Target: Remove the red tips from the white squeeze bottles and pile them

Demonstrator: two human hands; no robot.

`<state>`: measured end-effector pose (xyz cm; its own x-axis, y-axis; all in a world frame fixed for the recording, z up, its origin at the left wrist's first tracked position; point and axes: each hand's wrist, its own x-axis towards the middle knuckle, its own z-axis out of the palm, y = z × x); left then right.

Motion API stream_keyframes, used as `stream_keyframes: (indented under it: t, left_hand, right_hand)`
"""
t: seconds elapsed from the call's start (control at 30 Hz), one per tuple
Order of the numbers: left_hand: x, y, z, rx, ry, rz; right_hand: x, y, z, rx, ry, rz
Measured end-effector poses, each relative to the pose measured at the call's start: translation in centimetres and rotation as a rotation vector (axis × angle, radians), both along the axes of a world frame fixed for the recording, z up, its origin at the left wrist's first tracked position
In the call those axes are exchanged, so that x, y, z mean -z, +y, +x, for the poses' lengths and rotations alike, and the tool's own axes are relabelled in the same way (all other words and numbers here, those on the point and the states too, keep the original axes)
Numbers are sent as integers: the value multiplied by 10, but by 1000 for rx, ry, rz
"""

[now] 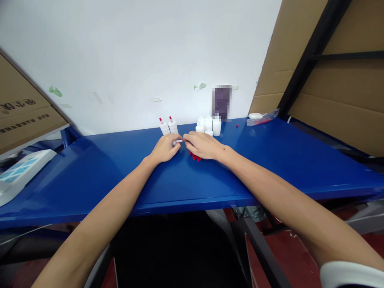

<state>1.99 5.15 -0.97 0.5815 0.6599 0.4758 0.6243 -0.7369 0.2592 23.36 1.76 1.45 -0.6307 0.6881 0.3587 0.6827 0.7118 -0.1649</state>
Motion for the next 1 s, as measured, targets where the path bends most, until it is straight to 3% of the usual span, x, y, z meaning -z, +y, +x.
stream_keyframes:
  t: [0.47,0.7,1.0]
  left_hand:
    - [1,0,-2,-28,6,-22]
    - [1,1,-2,-29,6,-24]
    - [1,1,-2,-24,-4,-25]
  right_hand:
    - [6,-13,-22,-18,-205,112]
    - [2,-16,-23,105,-269,105]
    - [0,-18,-22,93,-209,17]
